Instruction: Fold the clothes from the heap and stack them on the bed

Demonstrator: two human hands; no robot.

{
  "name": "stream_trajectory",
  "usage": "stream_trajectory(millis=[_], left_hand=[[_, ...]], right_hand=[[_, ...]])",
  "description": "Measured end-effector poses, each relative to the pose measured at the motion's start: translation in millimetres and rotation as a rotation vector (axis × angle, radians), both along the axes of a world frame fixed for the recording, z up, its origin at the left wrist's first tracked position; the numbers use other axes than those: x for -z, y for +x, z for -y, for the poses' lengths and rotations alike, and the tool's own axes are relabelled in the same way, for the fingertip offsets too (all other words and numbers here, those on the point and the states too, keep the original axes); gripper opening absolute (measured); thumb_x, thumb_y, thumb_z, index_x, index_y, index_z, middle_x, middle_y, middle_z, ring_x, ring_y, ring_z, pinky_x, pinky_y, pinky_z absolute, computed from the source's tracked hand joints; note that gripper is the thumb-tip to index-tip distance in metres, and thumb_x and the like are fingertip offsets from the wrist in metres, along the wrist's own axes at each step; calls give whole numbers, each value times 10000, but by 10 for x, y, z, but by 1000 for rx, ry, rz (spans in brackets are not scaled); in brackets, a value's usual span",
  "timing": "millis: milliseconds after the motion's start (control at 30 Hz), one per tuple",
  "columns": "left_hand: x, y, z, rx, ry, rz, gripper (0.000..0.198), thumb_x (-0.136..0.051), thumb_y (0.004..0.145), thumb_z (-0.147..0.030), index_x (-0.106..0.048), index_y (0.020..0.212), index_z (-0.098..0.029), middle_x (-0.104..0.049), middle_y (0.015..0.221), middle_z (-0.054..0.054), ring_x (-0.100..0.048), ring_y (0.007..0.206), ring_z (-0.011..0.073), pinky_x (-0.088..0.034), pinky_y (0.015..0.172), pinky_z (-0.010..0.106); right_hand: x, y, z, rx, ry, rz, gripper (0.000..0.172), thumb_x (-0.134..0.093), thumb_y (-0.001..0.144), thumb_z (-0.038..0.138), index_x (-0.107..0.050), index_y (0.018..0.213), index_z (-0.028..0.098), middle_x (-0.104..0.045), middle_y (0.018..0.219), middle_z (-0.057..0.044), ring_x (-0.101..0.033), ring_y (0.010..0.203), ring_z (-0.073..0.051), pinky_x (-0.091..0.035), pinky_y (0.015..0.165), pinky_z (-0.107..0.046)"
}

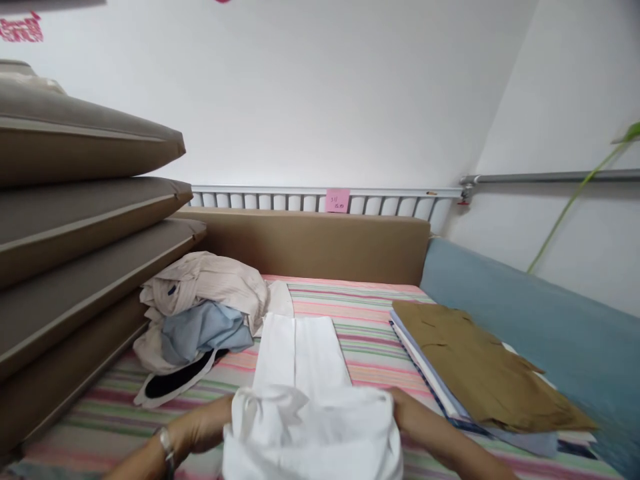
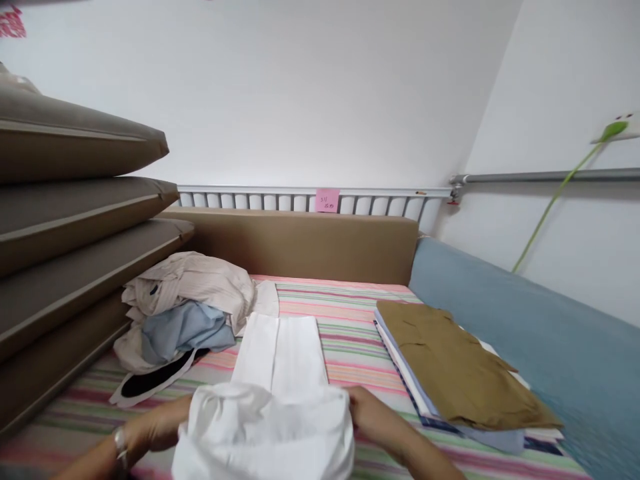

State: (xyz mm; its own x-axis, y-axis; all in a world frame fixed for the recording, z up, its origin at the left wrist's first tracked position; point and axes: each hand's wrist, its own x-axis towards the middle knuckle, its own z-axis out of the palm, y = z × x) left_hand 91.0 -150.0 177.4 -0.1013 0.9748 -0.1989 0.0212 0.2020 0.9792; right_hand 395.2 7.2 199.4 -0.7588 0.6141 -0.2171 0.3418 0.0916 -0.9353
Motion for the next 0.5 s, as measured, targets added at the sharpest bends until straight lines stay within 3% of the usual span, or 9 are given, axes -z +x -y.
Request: stream_trajectory(millis=[133, 267, 367, 433, 500], left_hand=[[53, -234, -879, 92, -147, 388, 308, -660, 678, -381, -685, 892, -160, -715, 801, 74, -645, 864, 275, -496, 768, 388], [427, -542, -1620, -3, -215, 489, 283, -667, 686, -379, -670, 824, -132, -714, 747, 75, -660, 832, 261, -500, 754, 354], [771, -690, -1829, -110, -274, 490, 347, -611, 722, -449, -656, 759, -106, -705, 711, 82, -662, 808, 269, -500, 735, 341], [928, -713, -1811, -159, -279, 499, 417, -581, 721, -521, -646, 749, -111, -702, 713, 89, -662, 783, 260, -503, 719, 331], [1008, -682, -1733, -206, -262, 474, 442, -603, 687, -549, -638, 771, -117, -700, 728, 96, -658, 745, 241, -502, 706, 325]], right_hand=[[269, -452, -845, 205, -280, -64, 248, -576, 698, 302, -665, 876, 154, -680, 687, -29, -592, 614, -143, -469, 623, -269], [798, -811, -1419, 269, -463, -133, 302, -602, 709, 378, -642, 877, 131, -699, 778, -90, -645, 719, -189, -500, 717, -325], [1164, -894, -1560, 333, -522, -123, 417, -528, 756, 524, -630, 877, 138, -705, 841, -111, -656, 789, -194, -496, 789, -330], [1327, -881, -1580, 353, -512, -115, 497, -486, 758, 600, -621, 913, 148, -703, 908, -113, -658, 816, -192, -499, 795, -326], [1429, -862, -1591, 366, -395, -67, 516, -493, 744, 609, -617, 938, 148, -702, 926, -114, -662, 818, -201, -510, 757, -332]])
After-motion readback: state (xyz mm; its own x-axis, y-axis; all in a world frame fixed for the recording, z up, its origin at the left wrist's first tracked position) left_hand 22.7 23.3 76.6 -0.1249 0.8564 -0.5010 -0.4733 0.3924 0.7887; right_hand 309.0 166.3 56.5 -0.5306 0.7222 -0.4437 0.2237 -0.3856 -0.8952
